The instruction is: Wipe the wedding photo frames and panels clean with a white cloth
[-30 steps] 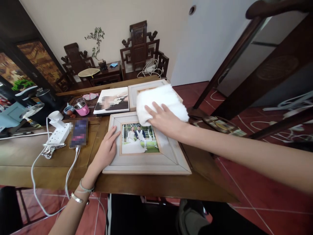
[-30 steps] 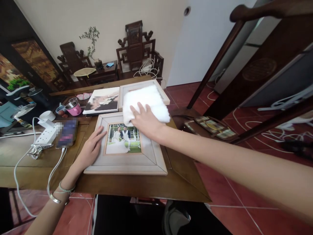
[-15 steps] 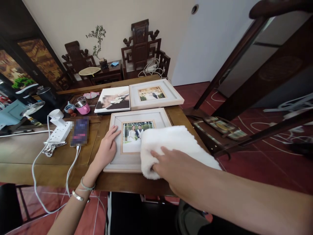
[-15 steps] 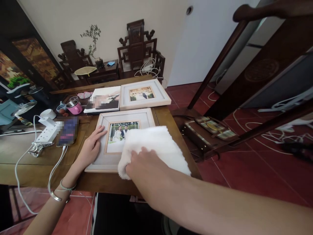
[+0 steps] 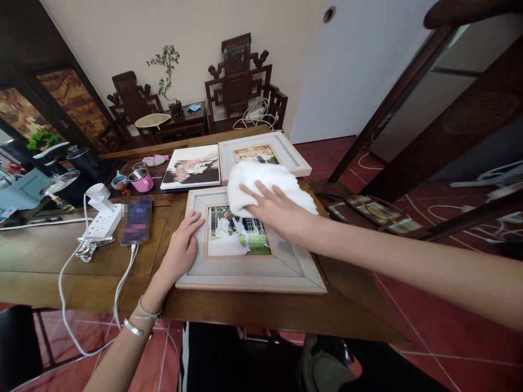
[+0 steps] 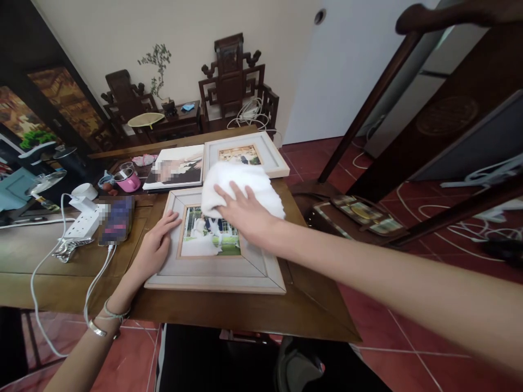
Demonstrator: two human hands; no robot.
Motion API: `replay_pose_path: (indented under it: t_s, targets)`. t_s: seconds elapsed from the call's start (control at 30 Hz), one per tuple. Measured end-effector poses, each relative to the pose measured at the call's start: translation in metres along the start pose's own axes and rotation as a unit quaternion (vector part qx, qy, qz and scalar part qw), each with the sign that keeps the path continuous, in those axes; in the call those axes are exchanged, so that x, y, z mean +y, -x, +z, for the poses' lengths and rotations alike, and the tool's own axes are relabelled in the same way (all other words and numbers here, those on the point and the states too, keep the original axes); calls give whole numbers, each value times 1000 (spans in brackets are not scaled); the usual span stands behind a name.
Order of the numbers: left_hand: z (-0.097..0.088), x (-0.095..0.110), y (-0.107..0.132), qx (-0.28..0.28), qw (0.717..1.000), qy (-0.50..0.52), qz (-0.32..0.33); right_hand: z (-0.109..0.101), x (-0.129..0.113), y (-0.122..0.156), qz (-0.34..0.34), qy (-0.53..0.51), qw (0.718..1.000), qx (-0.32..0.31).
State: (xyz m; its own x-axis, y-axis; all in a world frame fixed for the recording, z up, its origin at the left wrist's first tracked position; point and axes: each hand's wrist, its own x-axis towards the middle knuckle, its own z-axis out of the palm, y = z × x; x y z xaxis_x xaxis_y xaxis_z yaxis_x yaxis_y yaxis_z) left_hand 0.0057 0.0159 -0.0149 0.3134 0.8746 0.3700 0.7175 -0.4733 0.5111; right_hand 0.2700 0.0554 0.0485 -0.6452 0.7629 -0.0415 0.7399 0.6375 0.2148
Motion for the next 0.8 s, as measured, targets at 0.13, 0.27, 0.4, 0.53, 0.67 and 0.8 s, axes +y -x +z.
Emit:
replay_pose_path:
  t_s: [0.13,0.27,0.4,0.53,0.67,0.8]
  targets:
    - [1,-1,1,8,1000,0,3,3,12,-14,-25,28,999,12]
    - [1,-2,0,10,1000,2,3,7,0,-7,-77,3,995,-63]
    - [2,-2,0,6,1000,3,2,-6,-35,20,-82,-39,990,-105]
    - [3,-3,0,9,1000,-4,3,-33,-74,50,-60,-101,971,-207]
    - [3,-4,1,5,1000,-6,2,-51,-92,64,-75,-154,951,-256]
    - [2,-4,1,-6,1000,-7,-3,-38,-88,56,-69,-136,958,-242]
